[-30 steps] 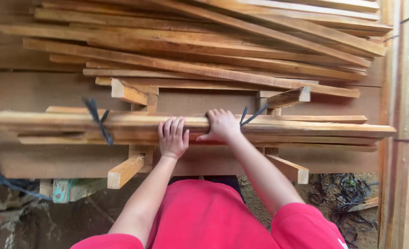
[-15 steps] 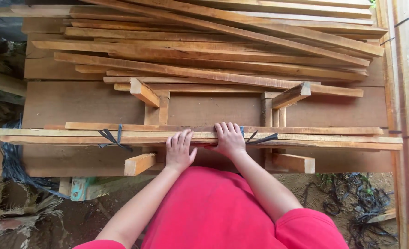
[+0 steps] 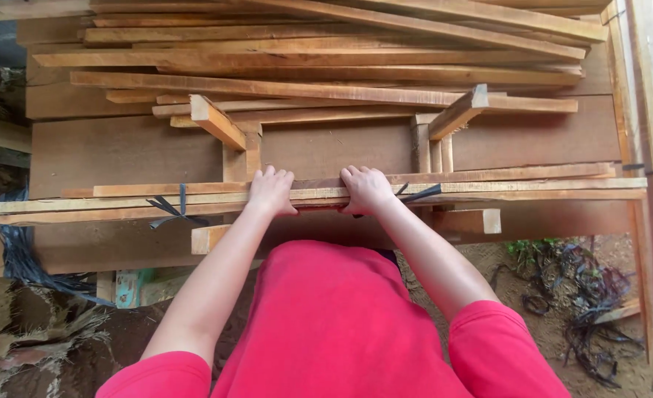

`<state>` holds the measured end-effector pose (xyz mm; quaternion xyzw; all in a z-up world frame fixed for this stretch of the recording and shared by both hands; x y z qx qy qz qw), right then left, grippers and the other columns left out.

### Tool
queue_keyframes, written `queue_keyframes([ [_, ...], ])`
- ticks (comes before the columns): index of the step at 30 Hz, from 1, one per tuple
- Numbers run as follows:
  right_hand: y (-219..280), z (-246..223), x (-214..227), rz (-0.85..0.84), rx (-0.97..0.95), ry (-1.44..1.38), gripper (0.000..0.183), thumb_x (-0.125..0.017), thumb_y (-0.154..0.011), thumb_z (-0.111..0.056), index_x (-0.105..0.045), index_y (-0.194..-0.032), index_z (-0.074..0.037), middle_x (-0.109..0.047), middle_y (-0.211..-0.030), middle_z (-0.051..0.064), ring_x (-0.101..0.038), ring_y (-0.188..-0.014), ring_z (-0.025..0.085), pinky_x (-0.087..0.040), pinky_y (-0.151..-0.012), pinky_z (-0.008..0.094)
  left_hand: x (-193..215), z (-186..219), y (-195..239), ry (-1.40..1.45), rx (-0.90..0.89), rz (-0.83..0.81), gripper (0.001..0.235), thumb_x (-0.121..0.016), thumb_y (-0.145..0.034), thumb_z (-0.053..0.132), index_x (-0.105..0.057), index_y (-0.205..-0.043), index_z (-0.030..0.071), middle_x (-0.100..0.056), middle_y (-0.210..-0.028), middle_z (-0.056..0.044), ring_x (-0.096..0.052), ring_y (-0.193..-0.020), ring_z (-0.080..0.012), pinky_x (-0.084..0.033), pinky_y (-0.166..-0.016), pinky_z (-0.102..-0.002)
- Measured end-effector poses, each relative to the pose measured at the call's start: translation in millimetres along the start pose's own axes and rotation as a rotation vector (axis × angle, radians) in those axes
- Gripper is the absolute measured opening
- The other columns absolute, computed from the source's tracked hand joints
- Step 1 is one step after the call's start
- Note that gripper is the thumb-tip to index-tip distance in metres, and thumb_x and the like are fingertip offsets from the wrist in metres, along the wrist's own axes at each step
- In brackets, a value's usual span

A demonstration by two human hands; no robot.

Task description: The person ties a bundle of wooden planks together using a black strap. They wrap the strap around the planks, pull it tight, and tie a knot to secure the bundle. The person then lifts the tied bundle and places it on top of a larger stack of planks.

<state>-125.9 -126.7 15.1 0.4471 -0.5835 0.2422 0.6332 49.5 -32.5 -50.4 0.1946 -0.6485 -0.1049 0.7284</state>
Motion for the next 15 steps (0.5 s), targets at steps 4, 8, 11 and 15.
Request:
queue_keyframes([
  [4,-1.4,-1.5,1.8,0.016,-0.035,0.000,0.089,-0.076,-0.049,-0.076,-0.055,-0.117,-0.022,-0.064,-0.104,-0.003,-0.070,-0.099,0.022,-0.056,-0.078,0.038,29.3,5.2,21.0,0.027,0.019,-0.023,0.090,-0.091,-0.048,0.057,-0.061,-0.124,0.021,-0.069,-0.119,-0.001,-0.059,-0.116,-0.0283,-0.045,-0.094,-0.049],
  [8,1.8,4.3,5.3,-0.022,-0.048,0.006,0.079,-0.076,-0.054,-0.071,-0.056,-0.113,-0.022,-0.066,-0.104,-0.002,-0.070,-0.100,0.024,-0.055,-0.079,0.040,42.3,14.3,21.7,0.090,0.018,-0.057,0.084,-0.089,-0.054,0.040,-0.058,-0.129,0.014,-0.067,-0.124,-0.007,-0.061,-0.118,-0.0333,-0.044,-0.101,-0.054],
  [11,4.9,-4.1,-2.1,-0.058,0.001,-0.011,0.078,-0.078,-0.053,-0.068,-0.056,-0.111,-0.021,-0.067,-0.103,-0.001,-0.071,-0.099,0.025,-0.056,-0.078,0.041,38.3,14.0,33.8,0.097,0.024,-0.070,0.077,-0.086,-0.054,0.040,-0.061,-0.123,0.014,-0.068,-0.119,-0.007,-0.064,-0.112,-0.0335,-0.048,-0.095,-0.052],
  [15,18.9,-11.5,-4.9,-0.105,0.030,-0.011,0.080,-0.080,-0.054,-0.068,-0.056,-0.112,-0.019,-0.068,-0.107,-0.001,-0.071,-0.103,0.026,-0.057,-0.084,0.042,41.2,28.4,55.7,0.080,0.018,-0.036,0.068,-0.083,-0.055,0.037,-0.061,-0.116,0.015,-0.067,-0.114,-0.006,-0.065,-0.108,-0.0324,-0.048,-0.091,-0.049],
])
Point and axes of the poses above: each hand's wrist, its own y-axis away from the middle knuckle, its own x-axis out of the back of the hand, z = x × y, the point moved 10 cm from there along -y, towards the middle knuckle
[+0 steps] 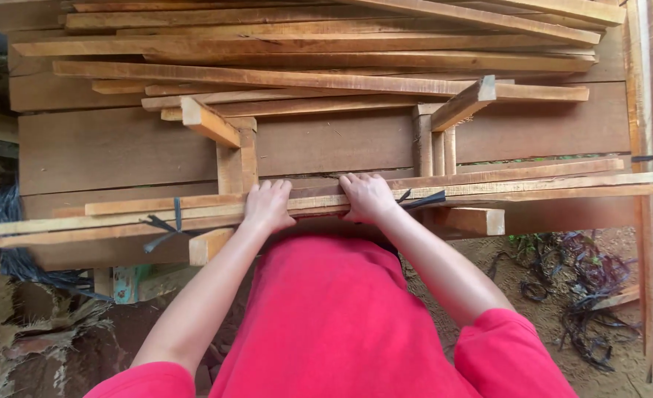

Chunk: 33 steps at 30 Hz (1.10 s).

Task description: The person ties a bundle of wooden planks together using a black strap. They wrap the strap around the planks, pull it tight, and tie a knot to secure the bundle. The person then lifts the tied bundle and places it on top of a larger stack of planks.

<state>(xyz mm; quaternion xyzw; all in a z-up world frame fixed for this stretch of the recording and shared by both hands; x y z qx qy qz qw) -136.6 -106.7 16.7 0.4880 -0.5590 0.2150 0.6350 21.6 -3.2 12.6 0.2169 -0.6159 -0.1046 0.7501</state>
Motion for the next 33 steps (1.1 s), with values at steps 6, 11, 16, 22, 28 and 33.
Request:
queue_keyframes([
  [6,10.9,-4.3,22.9,0.061,0.003,-0.038,0.082,-0.080,-0.052,-0.069,-0.058,-0.114,-0.019,-0.066,-0.103,0.002,-0.071,-0.097,0.030,-0.055,-0.079,0.043,22.2,9.2,19.2,0.059,-0.098,0.188,0.080,-0.082,-0.053,0.036,-0.059,-0.127,0.019,-0.064,-0.117,0.000,-0.061,-0.116,-0.0247,-0.043,-0.099,-0.045],
  [11,7.1,-6.5,5.3,0.063,0.007,-0.029,0.081,-0.081,-0.049,-0.067,-0.059,-0.111,-0.019,-0.067,-0.101,0.002,-0.072,-0.093,0.029,-0.055,-0.076,0.042,11.9,3.0,20.2,0.058,-0.125,0.223,0.079,-0.081,-0.051,0.037,-0.061,-0.126,0.019,-0.066,-0.115,0.001,-0.063,-0.112,-0.0222,-0.044,-0.098,-0.042],
  [16,14.6,-9.4,2.0,0.070,0.011,-0.024,0.077,-0.082,-0.051,-0.062,-0.060,-0.109,-0.017,-0.066,-0.098,0.002,-0.073,-0.089,0.030,-0.055,-0.075,0.042,14.5,5.3,23.9,0.006,-0.171,0.307,0.078,-0.080,-0.048,0.041,-0.061,-0.121,0.021,-0.064,-0.109,0.003,-0.063,-0.108,-0.0186,-0.043,-0.096,-0.040],
  [22,19.4,-6.7,4.3,0.051,0.007,-0.032,0.076,-0.085,-0.049,-0.060,-0.060,-0.107,-0.017,-0.066,-0.096,0.003,-0.073,-0.087,0.031,-0.056,-0.074,0.041,23.9,10.8,21.2,-0.010,-0.199,0.321,0.079,-0.082,-0.046,0.043,-0.061,-0.119,0.022,-0.065,-0.111,0.004,-0.062,-0.108,-0.0163,-0.042,-0.099,-0.039],
  [28,16.1,-2.8,17.9,0.064,0.033,-0.093,0.075,-0.079,-0.052,-0.067,-0.059,-0.106,-0.018,-0.066,-0.098,0.002,-0.072,-0.093,0.028,-0.057,-0.077,0.038,8.2,5.4,12.9,0.058,-0.134,0.219,0.082,-0.079,-0.048,0.041,-0.060,-0.126,0.023,-0.062,-0.111,0.006,-0.061,-0.109,-0.0174,-0.044,-0.097,-0.041],
  [33,19.8,-10.4,26.7,0.047,0.092,-0.102,0.072,-0.081,-0.052,-0.063,-0.058,-0.102,-0.017,-0.065,-0.096,0.002,-0.071,-0.094,0.027,-0.058,-0.077,0.038,-4.9,4.3,21.5,0.105,-0.098,0.168,0.083,-0.080,-0.048,0.040,-0.060,-0.127,0.024,-0.061,-0.110,0.006,-0.060,-0.108,-0.0175,-0.045,-0.096,-0.041],
])
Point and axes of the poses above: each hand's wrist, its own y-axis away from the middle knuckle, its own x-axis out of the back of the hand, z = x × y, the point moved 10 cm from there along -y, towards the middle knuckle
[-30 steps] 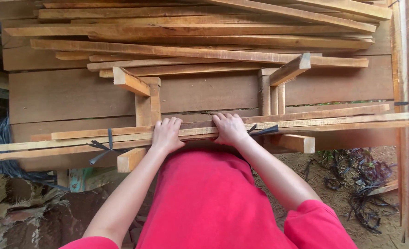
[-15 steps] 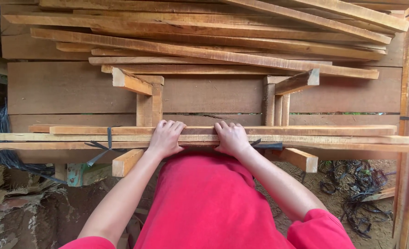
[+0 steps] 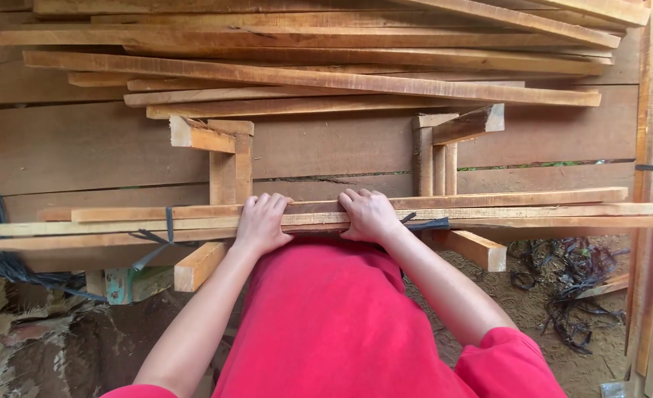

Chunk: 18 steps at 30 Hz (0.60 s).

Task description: The person ties a bundle of wooden planks together using a black strap. They wrap the strap around the planks, pull it tight, and tie a knot to secure the bundle. The person then lifts the tied bundle and places it on top of a larger stack of planks.

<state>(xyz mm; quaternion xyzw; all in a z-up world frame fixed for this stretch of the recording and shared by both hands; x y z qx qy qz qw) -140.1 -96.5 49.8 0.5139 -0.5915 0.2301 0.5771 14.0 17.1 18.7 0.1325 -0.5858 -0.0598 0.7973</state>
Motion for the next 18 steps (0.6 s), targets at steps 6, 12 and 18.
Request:
queue_keyframes([
  [6,4.2,-1.1,-3.8,-0.030,-0.021,0.029,0.078,-0.081,-0.053,-0.069,-0.059,-0.108,-0.018,-0.065,-0.097,0.002,-0.071,-0.092,0.025,-0.057,-0.080,0.038,10.6,7.4,8.0,0.055,-0.004,0.038,0.085,-0.084,-0.054,0.043,-0.056,-0.132,0.024,-0.061,-0.126,0.005,-0.057,-0.121,-0.0170,-0.040,-0.102,-0.041],
  [12,1.4,6.7,37.1,-0.493,-0.267,-0.384,0.082,-0.044,-0.088,-0.080,-0.069,-0.129,-0.014,-0.076,-0.118,0.016,-0.069,-0.116,0.038,-0.053,-0.100,0.049,89.0,26.8,37.6,0.598,-0.171,0.413,0.022,-0.080,-0.086,0.030,-0.073,-0.102,0.017,-0.072,-0.100,-0.002,-0.070,-0.101,-0.0252,-0.053,-0.089,-0.041],
  [18,-14.1,19.3,-12.2,-0.892,-0.387,-0.610,0.116,-0.037,-0.071,-0.099,-0.066,-0.138,-0.009,-0.062,-0.143,0.019,-0.053,-0.140,0.035,-0.037,-0.120,0.048,17.1,16.3,75.7,0.994,0.440,-0.223,0.039,-0.061,-0.100,0.039,-0.081,-0.074,0.017,-0.080,-0.071,-0.004,-0.079,-0.078,-0.0191,-0.057,-0.072,-0.033],
])
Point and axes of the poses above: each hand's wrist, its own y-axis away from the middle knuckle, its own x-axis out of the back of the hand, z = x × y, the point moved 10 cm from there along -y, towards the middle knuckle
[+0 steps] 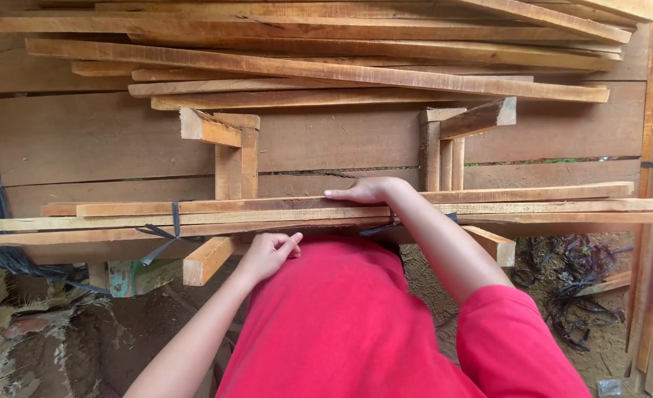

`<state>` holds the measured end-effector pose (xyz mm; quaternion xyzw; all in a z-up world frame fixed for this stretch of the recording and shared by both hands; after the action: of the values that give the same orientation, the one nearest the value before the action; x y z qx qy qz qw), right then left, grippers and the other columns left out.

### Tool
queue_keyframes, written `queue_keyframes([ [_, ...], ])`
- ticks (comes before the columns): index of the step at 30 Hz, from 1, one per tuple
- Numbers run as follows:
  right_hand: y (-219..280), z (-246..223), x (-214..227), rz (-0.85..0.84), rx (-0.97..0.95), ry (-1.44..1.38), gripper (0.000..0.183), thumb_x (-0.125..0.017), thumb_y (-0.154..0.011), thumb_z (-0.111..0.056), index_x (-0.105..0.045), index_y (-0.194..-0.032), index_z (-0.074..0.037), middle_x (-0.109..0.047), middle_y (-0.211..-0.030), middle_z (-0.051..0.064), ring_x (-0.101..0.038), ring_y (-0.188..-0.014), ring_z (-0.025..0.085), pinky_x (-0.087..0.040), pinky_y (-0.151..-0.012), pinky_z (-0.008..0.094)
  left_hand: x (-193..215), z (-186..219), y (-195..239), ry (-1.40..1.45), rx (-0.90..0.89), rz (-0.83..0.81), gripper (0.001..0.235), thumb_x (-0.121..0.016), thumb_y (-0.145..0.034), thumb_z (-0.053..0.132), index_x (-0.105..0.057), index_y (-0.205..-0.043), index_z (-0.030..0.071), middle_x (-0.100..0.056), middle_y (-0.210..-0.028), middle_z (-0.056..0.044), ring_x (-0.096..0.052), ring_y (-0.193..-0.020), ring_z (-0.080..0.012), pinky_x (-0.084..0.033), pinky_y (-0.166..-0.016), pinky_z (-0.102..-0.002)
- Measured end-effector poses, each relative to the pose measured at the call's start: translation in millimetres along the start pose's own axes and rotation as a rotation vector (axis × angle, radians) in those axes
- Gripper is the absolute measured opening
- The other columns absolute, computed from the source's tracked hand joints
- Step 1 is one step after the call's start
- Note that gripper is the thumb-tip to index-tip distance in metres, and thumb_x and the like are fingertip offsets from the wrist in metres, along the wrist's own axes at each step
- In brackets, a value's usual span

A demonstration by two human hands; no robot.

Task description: The person ties a bundle of wooden planks together using a black strap. They wrap the strap around the planks, pull it tight, and tie a knot to secure the bundle. The person then lifts the tied bundle and places it on top of a larger stack of planks.

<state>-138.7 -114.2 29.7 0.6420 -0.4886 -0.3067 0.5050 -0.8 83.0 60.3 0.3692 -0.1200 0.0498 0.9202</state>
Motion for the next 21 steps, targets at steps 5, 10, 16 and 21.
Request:
queue_keyframes([
  [5,-7.5,-6.5,2.2,-0.109,-0.006,-0.047,0.119,-0.036,-0.073,-0.097,-0.053,-0.150,-0.007,-0.049,-0.156,0.020,-0.041,-0.148,0.035,-0.030,-0.125,0.047,-16.8,-4.0,13.2,0.706,0.539,-0.053,0.094,-0.055,-0.094,0.072,-0.030,-0.150,0.000,-0.034,-0.154,-0.030,-0.036,-0.148,-0.0388,-0.028,-0.123,-0.047],
  [10,-50.6,13.7,-8.0,-0.170,-0.019,-0.059,0.112,-0.041,-0.079,-0.093,-0.051,-0.152,-0.008,-0.051,-0.155,0.019,-0.045,-0.146,0.034,-0.035,-0.121,0.046,-27.4,24.1,-2.6,1.420,0.625,0.033,0.129,-0.069,-0.085,0.067,0.009,-0.162,-0.002,0.013,-0.168,-0.027,-0.001,-0.159,-0.0372,-0.016,-0.129,-0.043],
  [16,-51.0,12.6,-8.2,-0.216,-0.046,0.004,0.119,-0.040,-0.072,-0.099,-0.050,-0.152,-0.011,-0.048,-0.157,0.015,-0.043,-0.146,0.032,-0.035,-0.122,0.046,-42.2,-11.2,-22.9,1.520,0.593,0.140,0.119,-0.075,-0.088,0.054,0.003,-0.163,0.005,0.008,-0.164,-0.031,-0.007,-0.155,-0.0479,-0.024,-0.123,-0.055],
  [21,-55.7,14.1,-3.9,-0.165,-0.065,0.062,0.125,-0.039,-0.067,-0.102,-0.055,-0.149,-0.009,-0.052,-0.153,0.016,-0.047,-0.144,0.032,-0.037,-0.121,0.047,-40.6,-8.0,-20.2,1.529,0.650,0.168,0.130,-0.080,-0.081,0.060,0.004,-0.161,0.002,0.008,-0.165,-0.030,-0.007,-0.156,-0.0444,-0.026,-0.124,-0.053],
])
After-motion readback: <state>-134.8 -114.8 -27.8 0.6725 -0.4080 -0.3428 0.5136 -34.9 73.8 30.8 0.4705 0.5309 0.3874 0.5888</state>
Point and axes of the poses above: each hand's wrist, its own y-axis away from the middle knuckle, its own x-axis out of the back of the hand, z = x × y, the point moved 10 cm from there along -y, towards the middle knuckle
